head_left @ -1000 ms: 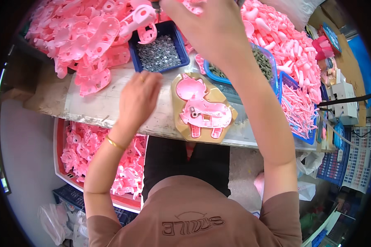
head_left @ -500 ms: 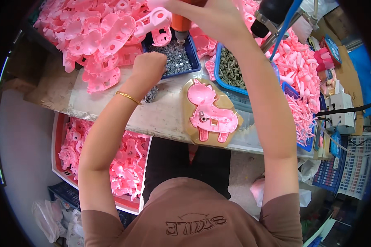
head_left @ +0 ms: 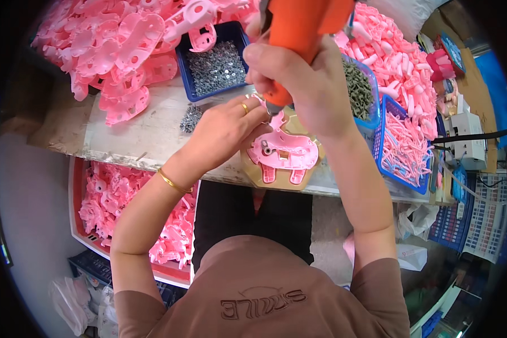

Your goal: Assembling pink toy unicorns by attaching small parts like eyes and manes using pneumatic tools and glue.

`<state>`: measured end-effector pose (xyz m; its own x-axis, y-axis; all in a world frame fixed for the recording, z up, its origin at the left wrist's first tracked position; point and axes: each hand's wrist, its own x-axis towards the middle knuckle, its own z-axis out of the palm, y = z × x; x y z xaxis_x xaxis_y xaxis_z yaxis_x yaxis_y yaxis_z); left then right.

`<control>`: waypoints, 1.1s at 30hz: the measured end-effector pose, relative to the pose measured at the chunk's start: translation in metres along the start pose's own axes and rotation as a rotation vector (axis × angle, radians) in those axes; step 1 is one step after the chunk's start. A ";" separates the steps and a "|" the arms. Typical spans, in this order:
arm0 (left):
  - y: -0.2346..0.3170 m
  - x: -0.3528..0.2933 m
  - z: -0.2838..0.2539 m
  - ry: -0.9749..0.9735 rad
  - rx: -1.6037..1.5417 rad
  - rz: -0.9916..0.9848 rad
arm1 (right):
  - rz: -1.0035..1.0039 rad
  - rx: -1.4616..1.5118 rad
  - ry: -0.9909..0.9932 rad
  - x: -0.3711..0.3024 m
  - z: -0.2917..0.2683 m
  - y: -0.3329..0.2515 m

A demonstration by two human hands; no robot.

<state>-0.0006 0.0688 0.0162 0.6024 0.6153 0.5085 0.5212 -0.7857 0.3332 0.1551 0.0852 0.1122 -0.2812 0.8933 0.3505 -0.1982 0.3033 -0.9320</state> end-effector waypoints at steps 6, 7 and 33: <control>0.017 0.005 0.011 0.037 -0.068 0.003 | -0.014 0.034 0.079 -0.016 -0.009 0.001; 0.018 0.005 0.012 0.034 -0.070 0.006 | -0.033 0.043 0.075 -0.017 -0.011 0.000; 0.045 -0.002 0.017 -0.033 -0.196 -0.100 | 0.051 0.053 0.040 -0.036 -0.024 -0.005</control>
<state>0.0314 0.0331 0.0168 0.5749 0.6900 0.4398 0.4542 -0.7162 0.5300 0.1890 0.0592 0.1021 -0.2548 0.9199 0.2980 -0.2341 0.2404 -0.9420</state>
